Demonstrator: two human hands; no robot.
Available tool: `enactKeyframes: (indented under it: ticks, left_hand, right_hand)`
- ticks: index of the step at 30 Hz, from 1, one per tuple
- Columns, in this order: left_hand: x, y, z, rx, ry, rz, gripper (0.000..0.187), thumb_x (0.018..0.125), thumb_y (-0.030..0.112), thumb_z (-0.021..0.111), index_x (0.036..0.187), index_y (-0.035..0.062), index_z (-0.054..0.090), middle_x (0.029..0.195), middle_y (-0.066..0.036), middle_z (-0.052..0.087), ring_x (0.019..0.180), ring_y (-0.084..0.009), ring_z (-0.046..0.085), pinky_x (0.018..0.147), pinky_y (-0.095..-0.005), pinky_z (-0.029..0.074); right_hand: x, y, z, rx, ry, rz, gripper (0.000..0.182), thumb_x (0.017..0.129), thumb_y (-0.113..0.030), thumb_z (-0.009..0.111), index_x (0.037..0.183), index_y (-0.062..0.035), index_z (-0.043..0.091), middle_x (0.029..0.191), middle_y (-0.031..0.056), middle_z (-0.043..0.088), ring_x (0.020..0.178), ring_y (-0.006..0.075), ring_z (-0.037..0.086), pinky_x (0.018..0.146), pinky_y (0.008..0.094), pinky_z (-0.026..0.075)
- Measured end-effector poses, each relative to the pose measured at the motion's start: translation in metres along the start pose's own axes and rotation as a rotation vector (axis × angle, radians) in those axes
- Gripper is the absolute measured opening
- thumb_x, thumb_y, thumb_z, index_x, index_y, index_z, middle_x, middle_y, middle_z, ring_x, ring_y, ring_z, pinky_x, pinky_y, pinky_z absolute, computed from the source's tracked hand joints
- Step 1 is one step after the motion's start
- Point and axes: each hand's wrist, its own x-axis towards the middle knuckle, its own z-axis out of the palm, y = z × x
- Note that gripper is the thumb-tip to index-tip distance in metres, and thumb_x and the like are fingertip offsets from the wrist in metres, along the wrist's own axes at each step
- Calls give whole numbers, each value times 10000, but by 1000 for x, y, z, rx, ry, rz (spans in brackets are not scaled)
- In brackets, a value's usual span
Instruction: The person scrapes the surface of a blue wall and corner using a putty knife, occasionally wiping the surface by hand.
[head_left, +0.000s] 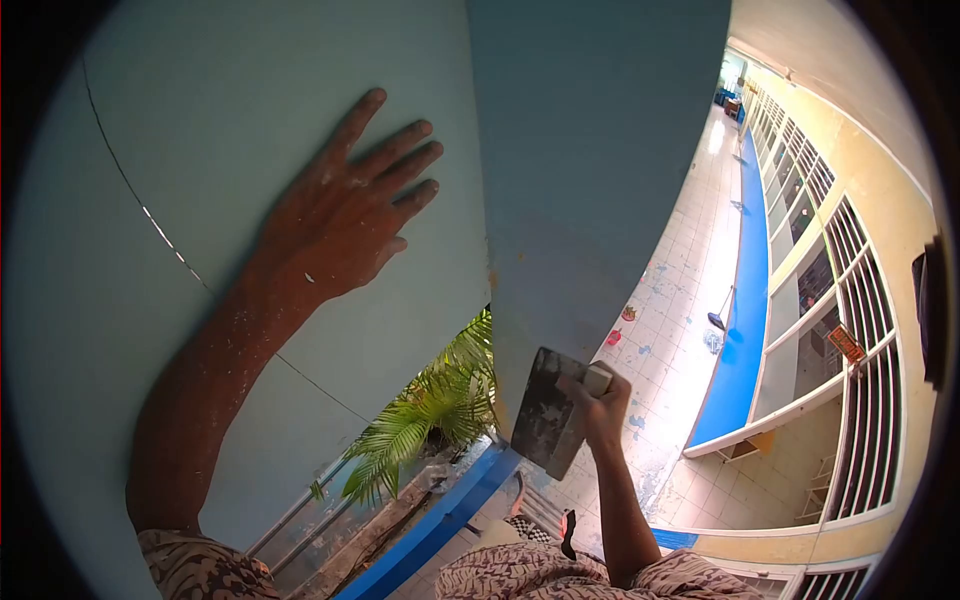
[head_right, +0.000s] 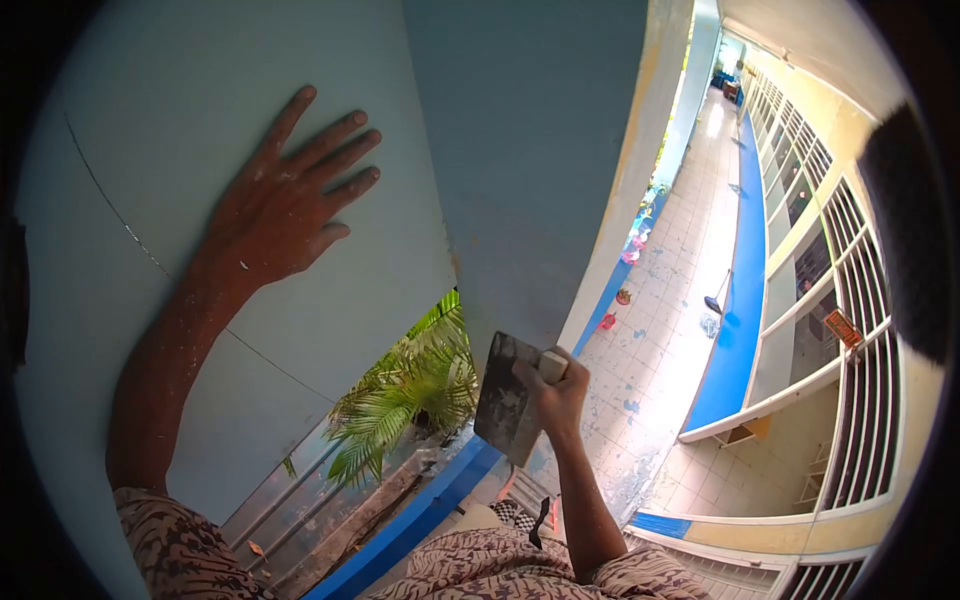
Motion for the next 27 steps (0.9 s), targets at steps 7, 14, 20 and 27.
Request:
enactKeyframes:
  ticks: [7,14,20,27]
  left_hand:
    - [1,8,6,54,-30,40,591,926,585,646,1448,317,582,1637,55,398,1564,-169,232,1311,-619,30]
    - [13,30,11,175,-54,-37,792,952,702,503,1594,250,397,1702,0,270,1592,-221,143,1290,-649,50]
    - [28,51,39,158,-17,-111,864,951,679,526,1609,144,362,1711,-79,241,1598,-273,118,1280,-656,47]
    - [47,115,77,8,16,-261,828,953,476,592,1572,-28,372,1692,-228,230,1593,-378,105,1267,-667,64]
  right_hand:
    - [2,-55,-27,194,144,-96,104,832,-64,806,835,1,725,752,19,717,649,73,617,589,243,455]
    - [-1,-54,-31,120,166,-127,112,832,-67,808,834,-3,716,739,-12,679,652,56,582,611,235,446]
    - [-4,-52,-27,150,203,-133,172,822,-84,823,777,-17,671,694,-39,616,627,49,521,583,246,406]
    - [-13,-46,-37,110,264,-119,198,811,-78,827,739,-19,652,675,-37,596,612,58,508,572,253,398]
